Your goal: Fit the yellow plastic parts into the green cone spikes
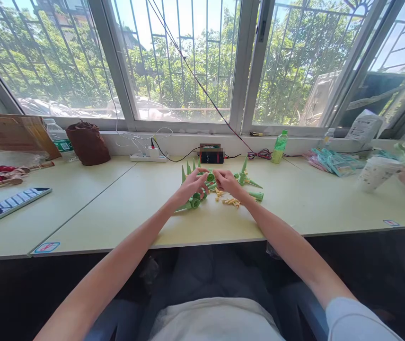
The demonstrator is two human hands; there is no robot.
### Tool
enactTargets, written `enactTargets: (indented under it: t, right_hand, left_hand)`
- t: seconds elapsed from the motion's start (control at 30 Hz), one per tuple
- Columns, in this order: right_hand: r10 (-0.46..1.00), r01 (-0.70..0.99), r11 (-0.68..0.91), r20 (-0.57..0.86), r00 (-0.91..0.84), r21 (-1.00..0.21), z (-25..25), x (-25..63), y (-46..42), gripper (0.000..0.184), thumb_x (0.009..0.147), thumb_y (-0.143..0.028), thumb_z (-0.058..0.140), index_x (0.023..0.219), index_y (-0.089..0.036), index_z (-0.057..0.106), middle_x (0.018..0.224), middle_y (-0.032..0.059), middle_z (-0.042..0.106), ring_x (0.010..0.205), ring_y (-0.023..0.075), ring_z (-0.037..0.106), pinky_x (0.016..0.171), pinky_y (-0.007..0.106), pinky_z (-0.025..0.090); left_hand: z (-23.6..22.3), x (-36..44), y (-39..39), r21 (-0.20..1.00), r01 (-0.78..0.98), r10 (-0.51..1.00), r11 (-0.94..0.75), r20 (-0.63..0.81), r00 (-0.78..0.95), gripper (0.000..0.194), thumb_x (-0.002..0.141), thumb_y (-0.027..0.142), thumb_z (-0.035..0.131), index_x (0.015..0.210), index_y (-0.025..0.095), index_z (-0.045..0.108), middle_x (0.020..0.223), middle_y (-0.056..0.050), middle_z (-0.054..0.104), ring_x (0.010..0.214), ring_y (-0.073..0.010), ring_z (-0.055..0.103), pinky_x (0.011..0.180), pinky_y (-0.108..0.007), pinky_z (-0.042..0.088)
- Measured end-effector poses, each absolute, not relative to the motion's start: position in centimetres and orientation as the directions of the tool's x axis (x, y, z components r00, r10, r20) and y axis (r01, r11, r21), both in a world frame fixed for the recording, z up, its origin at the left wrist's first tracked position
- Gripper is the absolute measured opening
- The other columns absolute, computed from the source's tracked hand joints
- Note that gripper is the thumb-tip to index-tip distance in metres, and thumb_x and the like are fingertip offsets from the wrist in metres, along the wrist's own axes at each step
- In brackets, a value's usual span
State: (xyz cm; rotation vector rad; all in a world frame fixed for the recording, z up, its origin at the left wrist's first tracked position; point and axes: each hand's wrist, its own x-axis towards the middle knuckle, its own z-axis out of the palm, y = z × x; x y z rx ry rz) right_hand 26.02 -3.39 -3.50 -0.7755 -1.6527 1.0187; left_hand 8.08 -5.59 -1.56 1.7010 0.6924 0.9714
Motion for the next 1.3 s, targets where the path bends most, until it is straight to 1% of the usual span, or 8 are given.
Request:
enactTargets:
  t: [0.13,0.3,0.5,0.7,0.83,1.0,1.13,1.3]
  right_hand:
    - [0.879,0.005,0.390,0.370,-0.300,-0.921,-3.2,26.4,-3.5,0.047,0.081,-0.058,0.058,0.063,-0.022,0.035,0.050,-0.0085,0.022,0.038,0.0058,0.023,0.036,0.023,0.019]
    - [0.882,0.059,0.363,0.322,-0.344,-0.930,-3.1,26.9,-3.3,0.047,0.082,-0.052,0.058,0.059,-0.023,0.030,0.045,-0.0086,0.022,0.037,0.0060,0.022,0.035,0.023,0.016]
    - [0.889,0.058,0.347,0.308,-0.340,-0.936,-3.1,26.8,-3.2,0.048,0.082,-0.054,0.059,0.059,-0.023,0.029,0.045,-0.0083,0.024,0.037,0.0057,0.021,0.035,0.023,0.018]
    - [0.874,-0.020,0.419,0.409,-0.261,-0.908,-3.0,26.6,-3.0,0.053,0.079,-0.066,0.058,0.062,-0.022,0.033,0.052,-0.0077,0.026,0.039,0.0050,0.023,0.035,0.022,0.019]
    - [0.867,-0.042,0.461,0.460,-0.194,-0.887,-2.8,26.6,-3.1,0.055,0.077,-0.070,0.056,0.064,-0.023,0.033,0.054,-0.0076,0.026,0.042,0.0057,0.022,0.036,0.023,0.022]
    - [0.805,0.131,0.581,0.545,-0.235,-0.803,-3.1,26.6,-3.2,0.051,0.085,-0.068,0.047,0.065,-0.022,0.034,0.053,-0.0061,0.031,0.046,0.0081,0.029,0.043,0.023,0.026]
    - [0.759,0.321,0.651,0.587,-0.283,-0.688,-3.5,26.5,-3.3,0.048,0.091,-0.061,0.041,0.064,-0.021,0.036,0.054,-0.0047,0.034,0.051,0.0092,0.032,0.048,0.024,0.026]
    - [0.758,0.361,0.651,0.592,-0.273,-0.668,-3.7,26.4,-3.3,0.046,0.092,-0.056,0.041,0.063,-0.020,0.036,0.053,-0.0045,0.035,0.052,0.0094,0.032,0.049,0.024,0.025]
  left_hand:
    - [-1.8,8.1,-5.8,0.879,0.130,0.782,-0.459,0.331,0.529,0.049,0.086,0.054,0.057,0.121,0.023,0.041,0.095,-0.005,0.059,0.063,-0.0118,0.063,0.046,-0.019,0.046]
    - [-2.7,8.5,-5.6,0.677,0.354,0.750,-0.645,0.473,0.461,0.046,0.085,0.041,0.061,0.123,0.024,0.042,0.105,-0.004,0.058,0.058,-0.0069,0.059,0.053,-0.020,0.047]
    - [-2.9,8.7,-5.6,0.576,0.413,0.708,-0.706,0.572,0.413,0.055,0.082,0.034,0.064,0.129,0.025,0.037,0.108,-0.004,0.059,0.055,-0.0051,0.056,0.057,-0.022,0.046]
    - [-2.5,9.3,-5.7,0.657,0.319,0.730,-0.683,0.613,0.302,0.064,0.082,0.037,0.065,0.135,0.028,0.029,0.109,-0.005,0.060,0.055,-0.0052,0.058,0.053,-0.019,0.046]
    - [-2.3,9.6,-5.4,0.795,0.201,0.818,-0.572,0.538,0.204,0.040,0.088,0.048,0.055,0.116,0.022,0.044,0.087,-0.001,0.061,0.046,-0.0058,0.054,0.039,-0.016,0.037]
    - [-1.8,9.4,-5.3,0.933,0.003,0.905,-0.359,0.348,0.244,0.037,0.090,0.055,0.048,0.090,0.019,0.047,0.058,0.002,0.056,0.036,-0.0080,0.045,0.031,-0.018,0.029]
    - [-1.8,9.2,-5.4,0.979,-0.092,0.920,-0.183,0.204,0.335,0.040,0.086,0.057,0.056,0.083,0.019,0.044,0.061,-0.001,0.060,0.039,-0.0083,0.049,0.033,-0.018,0.033]
    - [-1.9,8.9,-5.2,0.983,-0.168,0.909,-0.067,0.130,0.395,0.041,0.081,0.054,0.065,0.082,0.018,0.045,0.065,-0.004,0.063,0.047,-0.0099,0.055,0.039,-0.019,0.041]
